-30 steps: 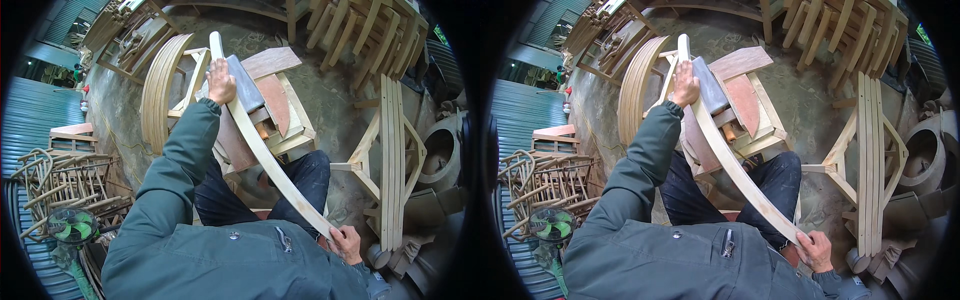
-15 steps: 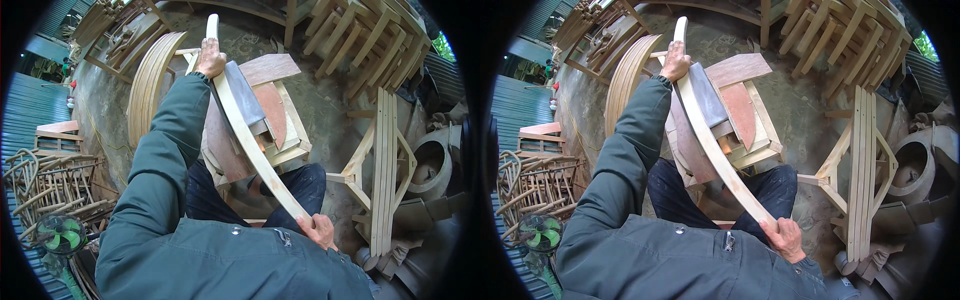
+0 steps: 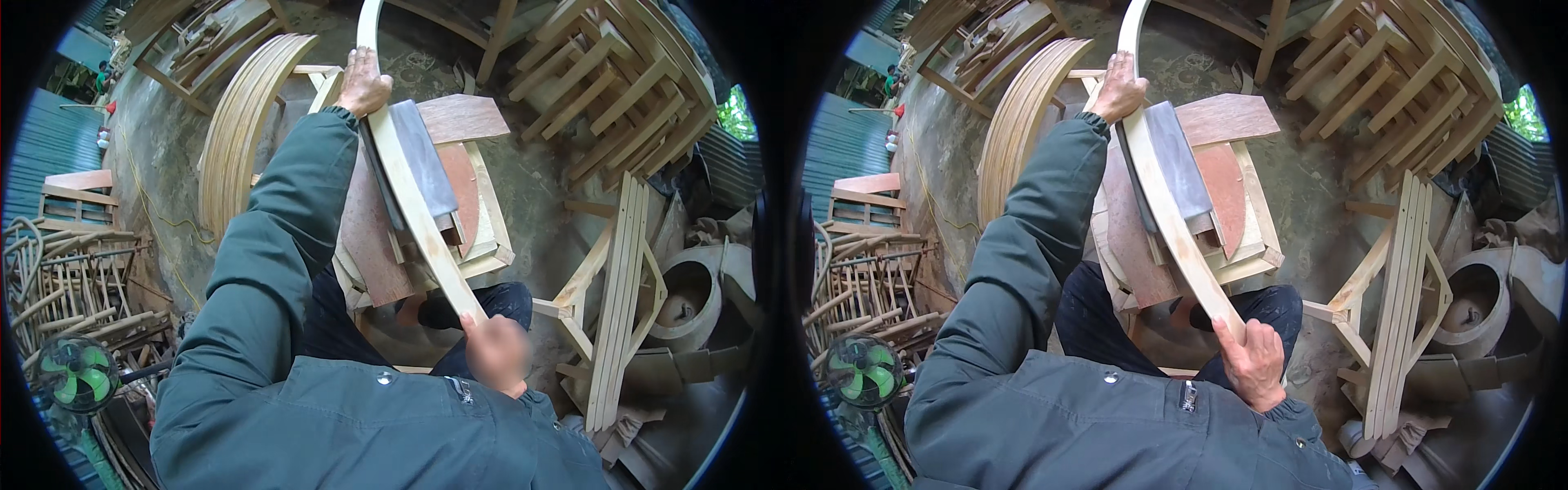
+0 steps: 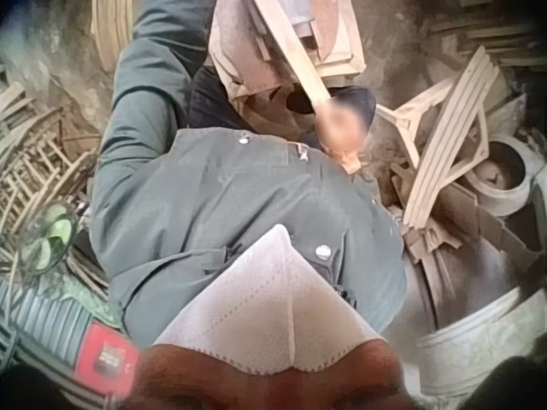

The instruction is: The recorder is sanding curved wooden furniture components using a stationary belt sander in a workshop.

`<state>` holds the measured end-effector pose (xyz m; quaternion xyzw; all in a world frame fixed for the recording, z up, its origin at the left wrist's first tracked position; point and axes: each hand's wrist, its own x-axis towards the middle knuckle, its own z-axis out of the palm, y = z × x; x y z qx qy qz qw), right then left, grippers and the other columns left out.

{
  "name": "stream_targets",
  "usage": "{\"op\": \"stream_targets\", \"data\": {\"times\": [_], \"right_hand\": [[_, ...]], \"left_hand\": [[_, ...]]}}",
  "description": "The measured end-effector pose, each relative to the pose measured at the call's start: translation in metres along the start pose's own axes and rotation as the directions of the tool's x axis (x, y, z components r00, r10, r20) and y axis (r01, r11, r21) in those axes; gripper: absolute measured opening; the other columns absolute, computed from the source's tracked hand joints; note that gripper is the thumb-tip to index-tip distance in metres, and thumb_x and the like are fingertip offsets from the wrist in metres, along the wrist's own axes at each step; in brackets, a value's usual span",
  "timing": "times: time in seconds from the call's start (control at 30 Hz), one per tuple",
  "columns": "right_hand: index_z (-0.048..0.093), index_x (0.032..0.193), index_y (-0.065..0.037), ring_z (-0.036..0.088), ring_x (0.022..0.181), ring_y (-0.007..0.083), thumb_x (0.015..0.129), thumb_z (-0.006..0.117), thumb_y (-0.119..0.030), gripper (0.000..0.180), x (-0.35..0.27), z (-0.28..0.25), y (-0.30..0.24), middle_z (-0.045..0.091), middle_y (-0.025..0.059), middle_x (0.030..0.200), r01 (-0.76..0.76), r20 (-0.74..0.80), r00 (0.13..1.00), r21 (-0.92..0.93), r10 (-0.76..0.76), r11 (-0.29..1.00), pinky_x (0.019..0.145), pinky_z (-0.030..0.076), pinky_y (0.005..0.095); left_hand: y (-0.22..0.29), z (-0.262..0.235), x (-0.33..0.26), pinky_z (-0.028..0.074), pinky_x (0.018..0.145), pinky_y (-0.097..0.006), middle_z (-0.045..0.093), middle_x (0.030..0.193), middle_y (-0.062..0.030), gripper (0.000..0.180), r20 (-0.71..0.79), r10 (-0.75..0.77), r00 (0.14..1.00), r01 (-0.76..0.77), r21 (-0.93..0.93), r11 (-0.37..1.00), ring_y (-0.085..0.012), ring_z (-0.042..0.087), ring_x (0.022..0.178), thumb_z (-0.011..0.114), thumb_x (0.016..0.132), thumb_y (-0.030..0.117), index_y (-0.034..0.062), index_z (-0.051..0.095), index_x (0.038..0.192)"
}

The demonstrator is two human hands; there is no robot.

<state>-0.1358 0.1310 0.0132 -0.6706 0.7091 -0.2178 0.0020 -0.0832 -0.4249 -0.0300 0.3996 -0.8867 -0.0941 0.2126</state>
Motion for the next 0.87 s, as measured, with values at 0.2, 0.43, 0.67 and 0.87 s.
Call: {"op": "stream_targets", "data": {"times": [0.2,0.43,0.67,0.87], "right_hand": [[0.062,0.146,-0.023,0.052,0.083,0.0274,0.082,0.074,-0.009,0.066,0.053,0.021,-0.005,0.049,0.0081,0.092,-0.032,-0.020,0.999,-0.059,0.031,0.998,0.072,0.043,0.0393],[0.064,0.142,-0.021,0.051,0.085,0.0295,0.086,0.074,-0.014,0.057,0.125,0.044,-0.012,0.050,0.0098,0.090,-0.021,-0.082,0.997,-0.079,0.014,0.997,0.073,0.043,0.0420],[0.068,0.139,-0.020,0.051,0.087,0.0311,0.087,0.071,-0.013,0.052,0.196,0.072,-0.018,0.050,0.0115,0.092,-0.039,-0.099,0.995,-0.113,0.028,0.993,0.076,0.043,0.0429],[0.066,0.142,-0.023,0.053,0.093,0.0315,0.085,0.072,-0.013,0.058,0.247,0.096,-0.012,0.053,0.0118,0.100,-0.065,-0.134,0.990,-0.188,0.040,0.980,0.083,0.044,0.0448]], "left_hand": [[0.011,-0.007,0.001,0.017,0.130,-0.050,0.023,0.165,-0.0362,0.083,0.002,-0.050,0.999,0.050,-0.076,0.996,-0.0515,0.020,0.156,0.051,0.091,0.028,-0.0142,0.025,0.157],[0.007,-0.011,0.014,0.015,0.130,-0.049,0.019,0.168,-0.0323,0.086,0.016,-0.125,0.992,0.126,-0.144,0.982,-0.0451,0.015,0.159,0.053,0.091,0.030,-0.0113,0.020,0.160],[-0.004,-0.018,0.033,0.013,0.130,-0.053,0.024,0.166,-0.0318,0.096,0.040,-0.256,0.966,0.258,-0.245,0.935,-0.0439,0.026,0.156,0.058,0.088,0.034,-0.0064,0.014,0.163],[-0.010,-0.038,0.051,0.010,0.128,-0.060,0.052,0.154,-0.0244,0.107,0.265,-0.381,0.886,0.457,-0.350,0.818,-0.0415,0.044,0.148,0.063,0.086,0.039,-0.0021,0.004,0.166]]}}
